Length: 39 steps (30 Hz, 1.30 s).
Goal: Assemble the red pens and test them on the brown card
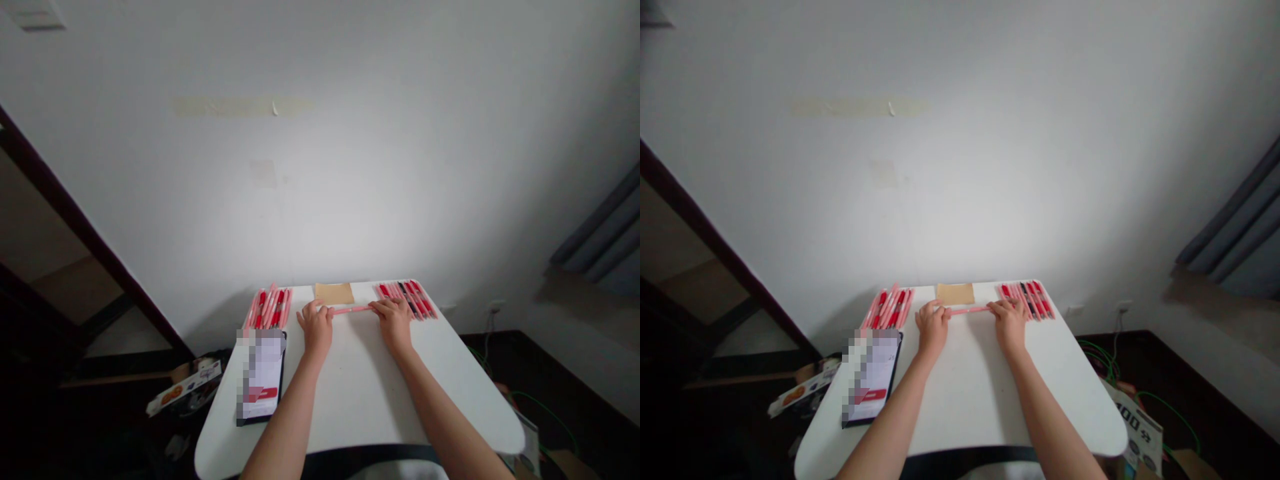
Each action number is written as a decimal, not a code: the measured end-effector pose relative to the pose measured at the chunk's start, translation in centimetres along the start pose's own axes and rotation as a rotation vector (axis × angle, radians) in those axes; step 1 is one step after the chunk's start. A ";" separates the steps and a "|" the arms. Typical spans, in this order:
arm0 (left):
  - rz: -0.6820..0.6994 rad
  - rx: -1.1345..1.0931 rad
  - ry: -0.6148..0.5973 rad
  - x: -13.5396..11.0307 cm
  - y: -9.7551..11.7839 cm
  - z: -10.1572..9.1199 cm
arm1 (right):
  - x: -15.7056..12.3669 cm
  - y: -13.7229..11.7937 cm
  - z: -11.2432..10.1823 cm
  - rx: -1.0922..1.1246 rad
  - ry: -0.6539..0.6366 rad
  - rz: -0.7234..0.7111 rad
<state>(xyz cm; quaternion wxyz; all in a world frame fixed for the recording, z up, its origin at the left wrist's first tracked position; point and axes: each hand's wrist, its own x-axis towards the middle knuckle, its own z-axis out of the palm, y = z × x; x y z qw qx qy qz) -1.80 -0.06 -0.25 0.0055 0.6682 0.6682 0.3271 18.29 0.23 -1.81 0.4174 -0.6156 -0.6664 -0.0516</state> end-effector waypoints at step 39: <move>-0.152 0.238 0.143 -0.5 0.4 0.4 | -0.2 0.7 0.1 -0.086 0.009 0.136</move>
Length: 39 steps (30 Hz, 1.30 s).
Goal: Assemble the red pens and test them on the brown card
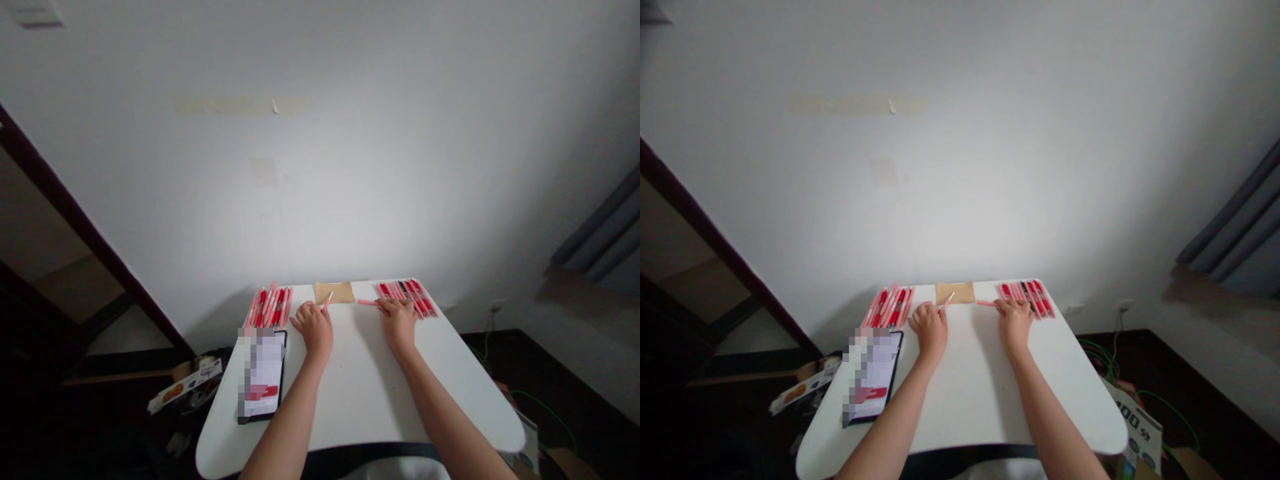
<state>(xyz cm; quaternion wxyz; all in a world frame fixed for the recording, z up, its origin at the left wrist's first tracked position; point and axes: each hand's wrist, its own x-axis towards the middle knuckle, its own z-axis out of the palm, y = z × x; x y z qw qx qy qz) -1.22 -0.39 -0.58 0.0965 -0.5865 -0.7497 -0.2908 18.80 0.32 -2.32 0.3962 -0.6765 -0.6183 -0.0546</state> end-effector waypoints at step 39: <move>0.093 -0.203 -0.119 -0.2 0.3 -0.8 | 0.1 -0.9 -0.5 0.056 -0.060 -0.096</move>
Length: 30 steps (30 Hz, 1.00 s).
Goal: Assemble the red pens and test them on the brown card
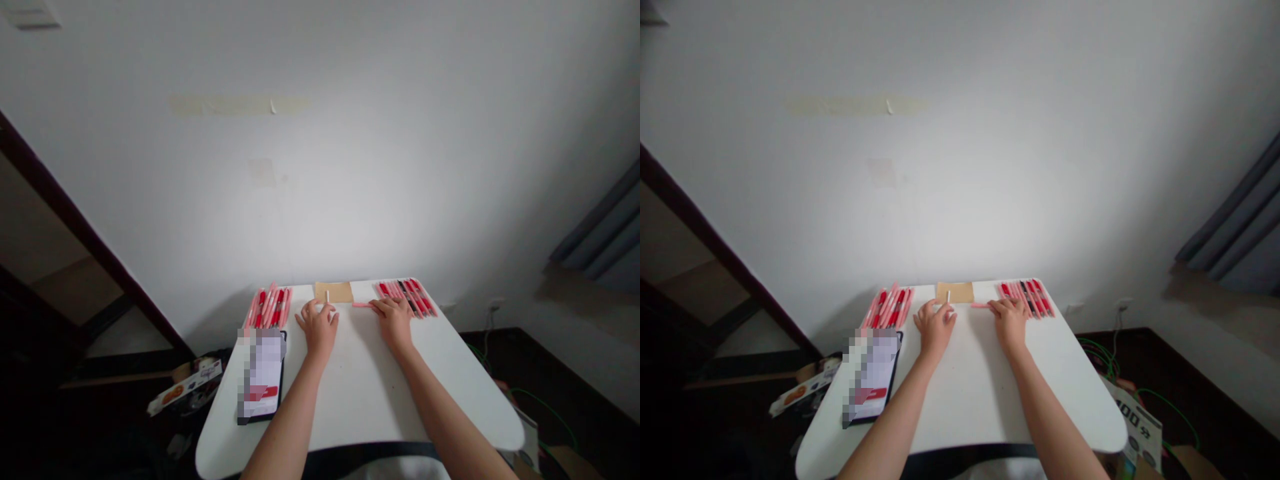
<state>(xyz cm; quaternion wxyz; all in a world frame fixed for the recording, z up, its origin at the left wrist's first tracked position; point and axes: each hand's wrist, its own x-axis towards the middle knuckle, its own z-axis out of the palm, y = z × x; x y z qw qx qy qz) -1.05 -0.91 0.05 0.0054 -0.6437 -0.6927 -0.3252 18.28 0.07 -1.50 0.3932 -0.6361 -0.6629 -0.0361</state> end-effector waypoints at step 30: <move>-0.001 -0.036 -0.124 0.0 0.3 0.0 | -0.2 -1.3 0.2 -0.062 -0.047 -0.277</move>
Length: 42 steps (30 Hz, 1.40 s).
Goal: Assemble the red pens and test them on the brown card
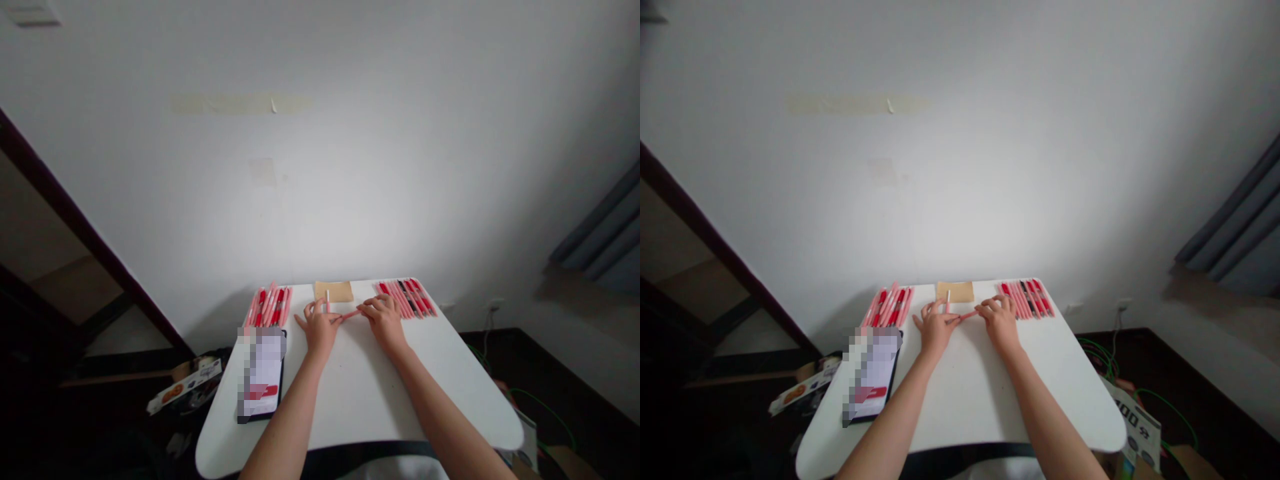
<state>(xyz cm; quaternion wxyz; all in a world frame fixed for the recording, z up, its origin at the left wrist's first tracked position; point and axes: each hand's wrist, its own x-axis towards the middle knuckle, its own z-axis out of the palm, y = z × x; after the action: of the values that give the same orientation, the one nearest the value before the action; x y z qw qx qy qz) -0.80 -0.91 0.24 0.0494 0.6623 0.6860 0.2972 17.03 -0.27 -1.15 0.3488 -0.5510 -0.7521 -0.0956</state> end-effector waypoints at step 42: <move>-0.025 0.003 0.093 0.0 0.0 0.1 | -0.3 2.2 1.9 0.149 0.125 0.210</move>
<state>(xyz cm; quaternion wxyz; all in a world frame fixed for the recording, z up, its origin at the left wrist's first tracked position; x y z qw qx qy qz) -0.76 -0.85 0.18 0.0203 0.6392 0.6963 0.3259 18.30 1.31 -3.30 0.4433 -0.5920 -0.6721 -0.0366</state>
